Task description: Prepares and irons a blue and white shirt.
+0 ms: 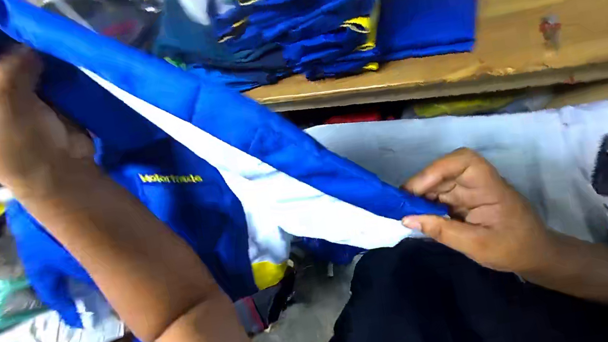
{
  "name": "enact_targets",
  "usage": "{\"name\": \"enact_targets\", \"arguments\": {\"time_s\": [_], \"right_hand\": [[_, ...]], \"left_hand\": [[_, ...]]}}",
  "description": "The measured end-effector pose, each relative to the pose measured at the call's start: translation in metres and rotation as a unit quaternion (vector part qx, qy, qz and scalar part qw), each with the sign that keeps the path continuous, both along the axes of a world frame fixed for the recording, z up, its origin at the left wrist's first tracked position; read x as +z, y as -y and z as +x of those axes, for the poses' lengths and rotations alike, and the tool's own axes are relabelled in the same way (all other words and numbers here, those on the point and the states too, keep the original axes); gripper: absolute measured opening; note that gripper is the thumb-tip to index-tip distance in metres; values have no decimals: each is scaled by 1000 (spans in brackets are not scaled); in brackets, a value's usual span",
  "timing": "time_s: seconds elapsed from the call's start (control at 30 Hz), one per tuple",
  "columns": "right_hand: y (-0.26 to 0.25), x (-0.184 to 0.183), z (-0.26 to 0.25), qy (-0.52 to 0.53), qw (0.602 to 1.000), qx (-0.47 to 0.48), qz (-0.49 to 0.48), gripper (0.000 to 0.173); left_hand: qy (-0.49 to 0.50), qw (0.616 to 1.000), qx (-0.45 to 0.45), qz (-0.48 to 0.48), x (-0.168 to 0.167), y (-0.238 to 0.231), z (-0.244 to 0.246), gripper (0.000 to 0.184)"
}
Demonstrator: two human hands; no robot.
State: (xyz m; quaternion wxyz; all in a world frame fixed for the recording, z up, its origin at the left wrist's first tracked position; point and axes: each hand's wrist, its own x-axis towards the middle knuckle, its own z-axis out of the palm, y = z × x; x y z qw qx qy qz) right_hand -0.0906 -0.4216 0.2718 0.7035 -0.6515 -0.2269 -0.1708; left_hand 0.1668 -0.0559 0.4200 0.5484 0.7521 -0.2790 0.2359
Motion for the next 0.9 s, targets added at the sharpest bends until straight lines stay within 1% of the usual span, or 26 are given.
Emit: {"name": "enact_targets", "arguments": {"time_s": [0.07,0.1,0.17,0.2,0.27,0.33,0.4,0.5,0.57,0.6,0.67,0.7,0.8,0.83,0.9], "right_hand": [[29,-8,-19,-5,996,-84,-23,34],[45,-14,-32,-10,991,-127,-47,34],[77,-32,-57,-49,974,-204,-88,26],[93,-44,-69,-84,964,-231,-103,23],[123,-72,-91,-180,939,-268,-120,22],[150,-103,-106,-289,902,-291,-136,24],[171,-140,-114,-370,864,-316,-132,22],[192,-185,-109,-480,802,-339,-107,20],[200,-208,-103,-545,763,-330,-105,21],[203,-216,-100,-569,748,-322,-109,21],[207,-229,-97,-589,732,-315,-133,22],[208,-233,-96,-583,729,-325,-152,21],[205,-240,-96,-520,734,-374,-225,20],[203,-243,-95,-514,727,-379,-253,20],[202,-247,-93,-536,698,-356,-315,23]], "left_hand": [[-17,999,-41,20,-9,73,29,24],[-30,997,-64,35,-18,112,37,21],[-57,986,-135,75,-45,182,44,19],[-74,978,-171,89,-62,214,42,22],[-118,960,-225,114,-106,268,32,26],[-162,938,-263,159,-158,306,21,31],[-216,911,-283,206,-212,330,9,30],[-274,871,-298,279,-292,355,0,24],[-302,844,-294,331,-335,370,-1,21],[-309,835,-287,353,-352,377,0,21],[-308,828,-259,390,-374,394,8,25],[-304,824,-242,411,-379,404,11,28],[-284,813,-190,472,-384,434,14,35],[-274,806,-174,495,-388,442,13,36],[-265,790,-150,531,-391,452,12,37]]}}
